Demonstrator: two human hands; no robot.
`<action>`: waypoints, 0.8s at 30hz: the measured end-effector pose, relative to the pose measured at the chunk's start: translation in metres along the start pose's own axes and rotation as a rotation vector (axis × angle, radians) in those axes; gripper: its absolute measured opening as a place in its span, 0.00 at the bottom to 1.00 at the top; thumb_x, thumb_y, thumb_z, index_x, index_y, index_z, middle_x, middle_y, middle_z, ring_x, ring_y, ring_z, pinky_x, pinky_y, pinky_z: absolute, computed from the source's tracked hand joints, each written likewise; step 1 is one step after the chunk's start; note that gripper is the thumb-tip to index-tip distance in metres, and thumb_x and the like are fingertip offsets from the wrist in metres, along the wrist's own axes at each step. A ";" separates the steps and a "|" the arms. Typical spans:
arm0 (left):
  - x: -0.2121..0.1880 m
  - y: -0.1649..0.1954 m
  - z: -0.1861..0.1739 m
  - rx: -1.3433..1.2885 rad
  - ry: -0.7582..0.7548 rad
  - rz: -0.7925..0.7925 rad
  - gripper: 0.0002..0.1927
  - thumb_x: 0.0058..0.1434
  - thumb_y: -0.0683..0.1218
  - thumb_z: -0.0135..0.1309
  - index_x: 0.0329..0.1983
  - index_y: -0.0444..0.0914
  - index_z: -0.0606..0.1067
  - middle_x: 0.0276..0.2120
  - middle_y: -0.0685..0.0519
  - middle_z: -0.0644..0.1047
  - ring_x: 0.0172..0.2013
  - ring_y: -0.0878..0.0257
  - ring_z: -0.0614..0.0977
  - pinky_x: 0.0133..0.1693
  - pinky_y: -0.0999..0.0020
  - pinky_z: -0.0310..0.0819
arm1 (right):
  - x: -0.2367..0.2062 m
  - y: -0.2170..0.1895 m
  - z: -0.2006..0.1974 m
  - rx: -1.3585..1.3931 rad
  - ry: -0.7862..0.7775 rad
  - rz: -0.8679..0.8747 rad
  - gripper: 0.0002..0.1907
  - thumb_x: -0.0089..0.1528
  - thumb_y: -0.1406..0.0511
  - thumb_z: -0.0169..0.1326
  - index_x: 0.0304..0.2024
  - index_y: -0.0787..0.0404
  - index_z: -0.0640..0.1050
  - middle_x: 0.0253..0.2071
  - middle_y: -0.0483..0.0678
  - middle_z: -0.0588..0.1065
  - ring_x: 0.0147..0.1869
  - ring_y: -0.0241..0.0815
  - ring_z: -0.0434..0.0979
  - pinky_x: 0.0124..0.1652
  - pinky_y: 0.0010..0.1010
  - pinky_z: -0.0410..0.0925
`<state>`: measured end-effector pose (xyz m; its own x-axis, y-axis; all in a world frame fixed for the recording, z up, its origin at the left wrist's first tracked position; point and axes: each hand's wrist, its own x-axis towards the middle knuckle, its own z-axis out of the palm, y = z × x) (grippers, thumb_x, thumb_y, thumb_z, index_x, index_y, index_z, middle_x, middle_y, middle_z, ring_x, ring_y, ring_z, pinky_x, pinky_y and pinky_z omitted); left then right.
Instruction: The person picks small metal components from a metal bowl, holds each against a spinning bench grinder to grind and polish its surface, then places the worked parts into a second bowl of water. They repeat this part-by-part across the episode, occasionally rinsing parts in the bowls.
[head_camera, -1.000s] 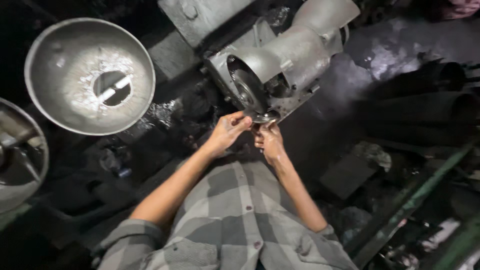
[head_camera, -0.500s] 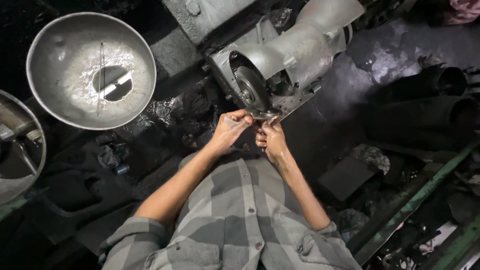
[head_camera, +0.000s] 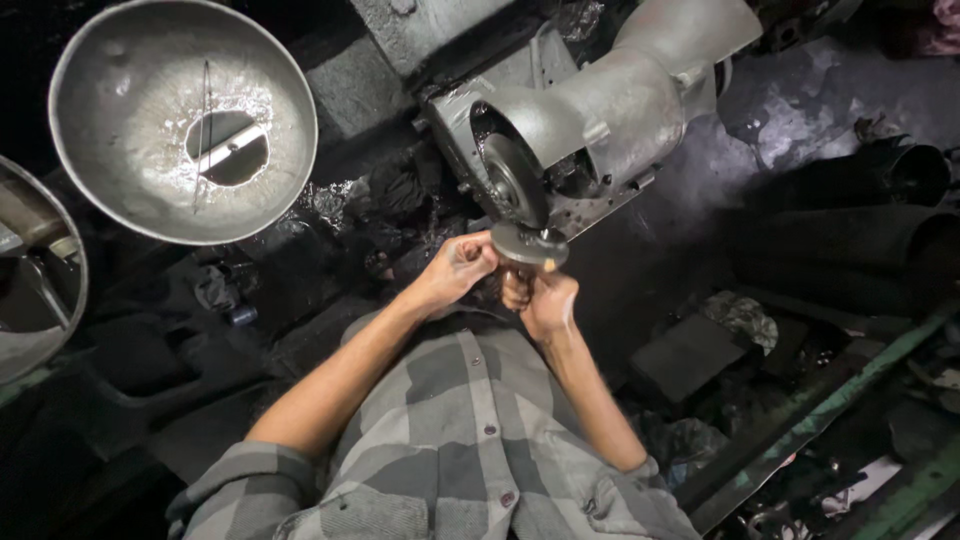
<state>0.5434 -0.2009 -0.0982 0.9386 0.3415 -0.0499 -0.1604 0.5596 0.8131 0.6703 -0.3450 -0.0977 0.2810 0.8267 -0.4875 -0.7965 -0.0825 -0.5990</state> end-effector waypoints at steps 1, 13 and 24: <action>0.003 -0.006 -0.003 0.044 0.039 -0.002 0.19 0.74 0.54 0.51 0.53 0.32 0.76 0.43 0.61 0.76 0.44 0.74 0.73 0.49 0.76 0.70 | 0.006 -0.001 0.001 0.006 0.067 0.035 0.22 0.66 0.52 0.39 0.41 0.65 0.72 0.22 0.40 0.57 0.22 0.34 0.51 0.25 0.29 0.49; 0.017 0.001 0.003 0.064 0.128 -0.089 0.17 0.74 0.51 0.48 0.47 0.32 0.78 0.35 0.57 0.80 0.35 0.71 0.78 0.40 0.74 0.76 | 0.021 -0.018 0.007 0.153 -0.113 0.042 0.12 0.60 0.58 0.39 0.30 0.58 0.67 0.22 0.39 0.55 0.21 0.35 0.51 0.24 0.29 0.50; 0.010 0.015 0.021 0.098 0.131 -0.113 0.19 0.76 0.52 0.48 0.45 0.30 0.78 0.33 0.56 0.79 0.35 0.70 0.81 0.38 0.74 0.78 | 0.007 -0.025 0.005 0.120 -0.050 0.060 0.18 0.64 0.57 0.37 0.43 0.62 0.73 0.23 0.38 0.56 0.21 0.32 0.50 0.21 0.25 0.49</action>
<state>0.5564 -0.2053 -0.0742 0.9001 0.3795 -0.2139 -0.0195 0.5256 0.8505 0.6898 -0.3347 -0.0829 0.2065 0.8490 -0.4863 -0.8703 -0.0677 -0.4878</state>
